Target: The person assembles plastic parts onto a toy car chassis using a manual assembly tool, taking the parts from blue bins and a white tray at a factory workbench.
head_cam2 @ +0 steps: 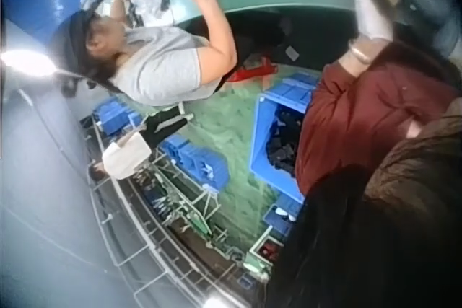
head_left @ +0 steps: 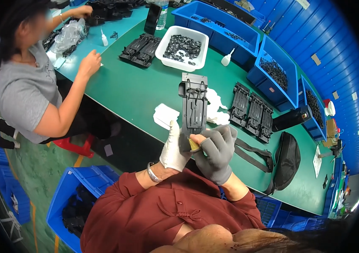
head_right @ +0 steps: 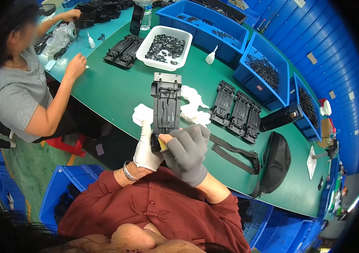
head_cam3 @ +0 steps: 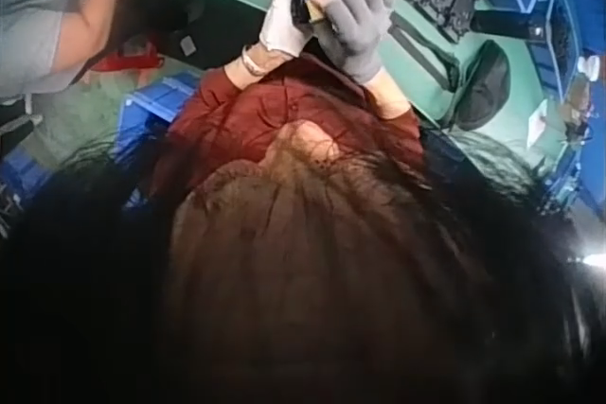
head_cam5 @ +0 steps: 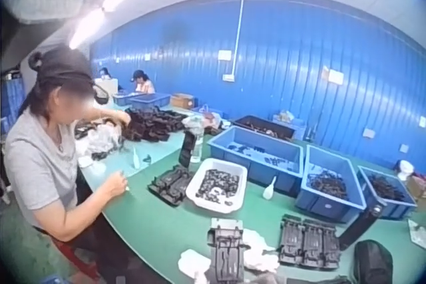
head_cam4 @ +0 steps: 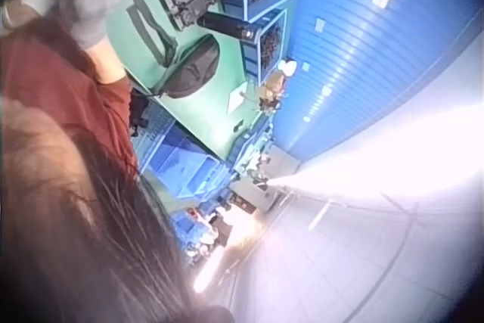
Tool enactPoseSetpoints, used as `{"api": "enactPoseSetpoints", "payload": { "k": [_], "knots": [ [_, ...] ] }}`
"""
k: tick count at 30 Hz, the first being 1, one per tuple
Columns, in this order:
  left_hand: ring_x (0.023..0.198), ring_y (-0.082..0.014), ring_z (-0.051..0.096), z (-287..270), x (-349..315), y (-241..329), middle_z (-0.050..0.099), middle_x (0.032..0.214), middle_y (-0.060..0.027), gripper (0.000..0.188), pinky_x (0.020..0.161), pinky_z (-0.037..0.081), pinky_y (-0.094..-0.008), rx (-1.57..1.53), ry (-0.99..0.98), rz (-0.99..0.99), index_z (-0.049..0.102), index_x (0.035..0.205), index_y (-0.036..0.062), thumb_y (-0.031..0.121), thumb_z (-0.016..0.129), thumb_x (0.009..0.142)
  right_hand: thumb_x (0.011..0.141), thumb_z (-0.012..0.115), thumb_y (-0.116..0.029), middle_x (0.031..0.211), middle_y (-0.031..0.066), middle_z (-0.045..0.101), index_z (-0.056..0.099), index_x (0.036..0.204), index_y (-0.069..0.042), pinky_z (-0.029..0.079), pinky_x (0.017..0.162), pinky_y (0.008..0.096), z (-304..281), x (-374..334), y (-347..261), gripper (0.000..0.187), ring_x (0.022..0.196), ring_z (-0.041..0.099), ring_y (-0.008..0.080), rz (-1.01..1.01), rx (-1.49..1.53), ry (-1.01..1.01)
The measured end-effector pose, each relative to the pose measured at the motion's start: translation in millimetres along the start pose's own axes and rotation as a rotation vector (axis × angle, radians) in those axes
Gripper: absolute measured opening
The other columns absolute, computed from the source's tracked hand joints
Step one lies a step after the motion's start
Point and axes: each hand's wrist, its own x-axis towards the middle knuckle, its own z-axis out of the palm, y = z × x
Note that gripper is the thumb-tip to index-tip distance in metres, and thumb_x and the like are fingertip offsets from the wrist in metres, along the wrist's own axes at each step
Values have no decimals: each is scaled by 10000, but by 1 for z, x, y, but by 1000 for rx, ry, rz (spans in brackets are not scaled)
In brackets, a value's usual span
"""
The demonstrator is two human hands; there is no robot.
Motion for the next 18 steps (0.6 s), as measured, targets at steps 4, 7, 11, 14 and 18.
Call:
{"api": "enactPoseSetpoints", "payload": {
  "k": [4, 7, 11, 14, 18],
  "knots": [
    [1207, -275, 609, -5, -2, -3, 611, 1358, -156, 840, 1053, 482, -414, 257, -108, 103, 494, 1447, 67, 743, 300, 988, 610, 788, -103, 886, -6, 607, 708, 988, -131, 381, 795, 396, 6, -10, 2, 387, 808, 542, 223, -74, -67, 15],
    [1202, -277, 612, -16, 2, -6, 612, 1360, -155, 898, 1038, 492, -410, 329, -176, 133, 487, 1452, 60, 775, 235, 970, 642, 803, -112, 901, -12, 599, 710, 1012, -148, 384, 800, 403, 5, -14, 3, 384, 822, 534, 218, -116, -104, 19],
    [1200, -270, 614, -16, 1, -7, 614, 1361, -156, 915, 1029, 499, -405, 374, -173, 134, 487, 1451, 59, 778, 196, 966, 675, 781, -139, 898, -35, 603, 691, 1049, -126, 381, 799, 404, 5, -13, 4, 385, 800, 527, 201, -148, -116, -1],
    [1195, -258, 618, -17, 0, -6, 613, 1363, -152, 916, 1023, 503, -398, 406, -187, 138, 494, 1448, 64, 774, 170, 969, 647, 808, -133, 930, -24, 592, 710, 1038, -163, 404, 818, 442, 4, -18, 5, 404, 849, 540, 210, -136, -115, -37],
    [1185, -243, 622, -15, -1, -4, 615, 1359, -145, 918, 1023, 503, -392, 417, -180, 125, 507, 1438, 63, 767, 143, 974, 654, 807, -131, 911, -35, 589, 712, 1041, -168, 413, 823, 452, 4, -19, 6, 400, 847, 541, 200, -146, -127, -50]
  ]
}}
